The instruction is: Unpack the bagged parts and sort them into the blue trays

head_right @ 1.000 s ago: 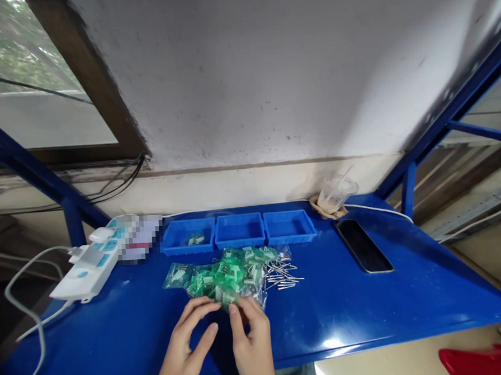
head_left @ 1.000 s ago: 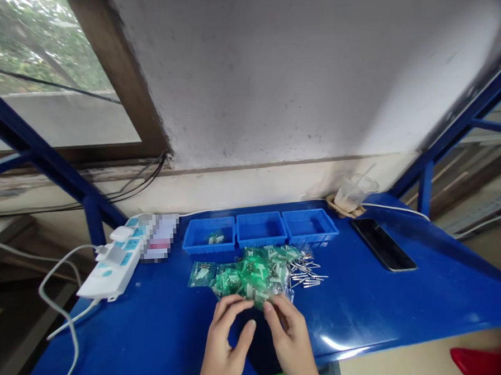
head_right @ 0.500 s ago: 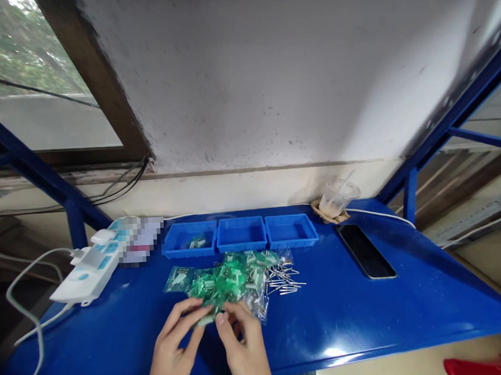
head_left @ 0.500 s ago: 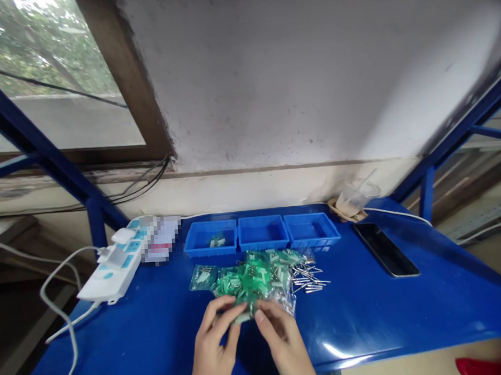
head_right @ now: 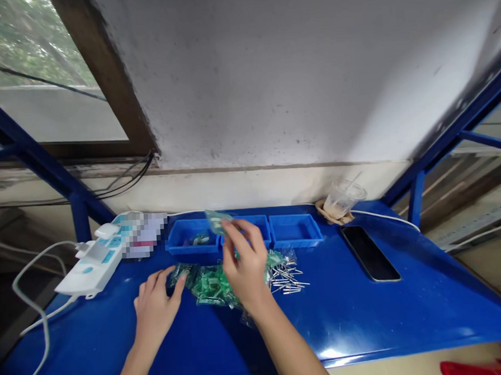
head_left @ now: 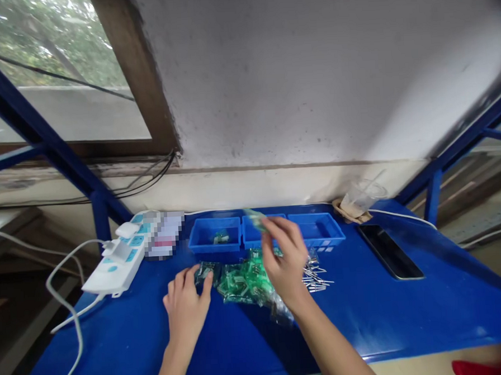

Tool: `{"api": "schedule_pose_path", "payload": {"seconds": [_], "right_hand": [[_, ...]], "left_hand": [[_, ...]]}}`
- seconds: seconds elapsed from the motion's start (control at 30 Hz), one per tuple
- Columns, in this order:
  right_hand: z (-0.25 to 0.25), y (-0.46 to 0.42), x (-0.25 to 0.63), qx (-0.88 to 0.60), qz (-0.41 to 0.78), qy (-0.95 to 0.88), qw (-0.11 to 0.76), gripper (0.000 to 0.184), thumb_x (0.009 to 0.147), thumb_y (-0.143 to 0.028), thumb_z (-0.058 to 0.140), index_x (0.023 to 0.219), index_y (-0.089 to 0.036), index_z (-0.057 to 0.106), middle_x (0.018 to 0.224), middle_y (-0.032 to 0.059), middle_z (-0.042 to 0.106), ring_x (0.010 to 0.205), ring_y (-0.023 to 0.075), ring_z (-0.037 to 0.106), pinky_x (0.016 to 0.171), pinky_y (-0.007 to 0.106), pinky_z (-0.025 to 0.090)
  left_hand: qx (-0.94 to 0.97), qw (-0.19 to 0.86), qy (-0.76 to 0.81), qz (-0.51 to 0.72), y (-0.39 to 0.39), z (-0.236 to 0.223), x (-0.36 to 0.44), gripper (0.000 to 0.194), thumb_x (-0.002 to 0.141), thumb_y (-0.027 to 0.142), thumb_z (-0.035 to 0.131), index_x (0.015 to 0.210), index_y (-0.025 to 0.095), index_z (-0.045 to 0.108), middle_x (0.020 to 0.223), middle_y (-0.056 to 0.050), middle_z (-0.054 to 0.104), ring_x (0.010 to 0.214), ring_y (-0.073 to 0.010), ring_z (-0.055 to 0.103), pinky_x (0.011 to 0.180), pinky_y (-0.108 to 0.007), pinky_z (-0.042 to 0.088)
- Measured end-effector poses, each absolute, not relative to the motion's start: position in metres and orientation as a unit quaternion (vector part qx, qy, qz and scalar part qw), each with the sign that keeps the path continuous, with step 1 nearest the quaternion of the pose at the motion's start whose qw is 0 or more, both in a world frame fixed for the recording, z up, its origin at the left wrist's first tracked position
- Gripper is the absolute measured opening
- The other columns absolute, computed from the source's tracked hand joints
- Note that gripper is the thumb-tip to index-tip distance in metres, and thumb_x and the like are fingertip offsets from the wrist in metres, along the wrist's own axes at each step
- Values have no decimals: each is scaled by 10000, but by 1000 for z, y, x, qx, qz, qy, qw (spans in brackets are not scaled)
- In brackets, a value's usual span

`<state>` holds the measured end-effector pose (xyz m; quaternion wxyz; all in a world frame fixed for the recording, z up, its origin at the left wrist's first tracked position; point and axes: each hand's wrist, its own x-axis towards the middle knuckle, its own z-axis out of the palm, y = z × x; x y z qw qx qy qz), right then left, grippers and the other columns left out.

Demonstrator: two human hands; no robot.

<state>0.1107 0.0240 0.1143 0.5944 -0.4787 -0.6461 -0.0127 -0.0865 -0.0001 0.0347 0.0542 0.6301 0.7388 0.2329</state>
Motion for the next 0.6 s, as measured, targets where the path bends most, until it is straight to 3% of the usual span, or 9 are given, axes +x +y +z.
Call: {"api": "schedule_pose_path", "payload": {"seconds": [0.13,0.23,0.3,0.37,0.5,0.6], "right_hand": [[96,36,104,-517,34,-748,416,402,851,-206,506,1253,-218,520,1230,130,493,1148,284,438,910,475,429],[78,18,109,-558,78,-712,420,337,858,-233,498,1186,-195,564,1140,125,534,1086,261,470,904,446,422],[72,0,112,-576,141,-676,438,264,864,-265,497,1092,-196,612,1009,93,587,978,227,521,858,393,437],[71,-15,111,-577,262,-631,447,243,873,-328,493,1017,-197,639,877,59,620,836,189,557,747,319,458],[76,-28,98,-500,540,-504,453,355,881,-468,449,865,-174,649,672,2,599,623,126,542,562,224,406],[77,-28,93,-471,575,-455,490,342,845,-465,515,700,-163,583,560,-40,495,541,97,469,522,203,365]], "left_hand": [[623,74,762,158,21,30,-100,383,838,450,453,1100,201,579,1117,-125,575,1047,-349,502,786,-475,408],[608,188,735,234,24,21,-108,284,798,420,516,965,196,569,895,-65,624,847,-255,590,695,-339,441],[581,242,699,340,20,22,-109,243,788,425,541,874,198,529,748,-8,584,651,-177,567,594,-265,429],[570,239,653,438,11,29,-103,216,800,413,548,807,202,501,701,16,522,585,-139,517,552,-235,415],[690,189,522,464,-8,56,-76,128,820,253,538,712,201,581,949,-47,519,905,-186,555,774,-276,460],[757,197,467,414,-19,68,-57,208,843,216,509,689,225,647,1112,-66,471,1060,-216,508,845,-301,463]]}}
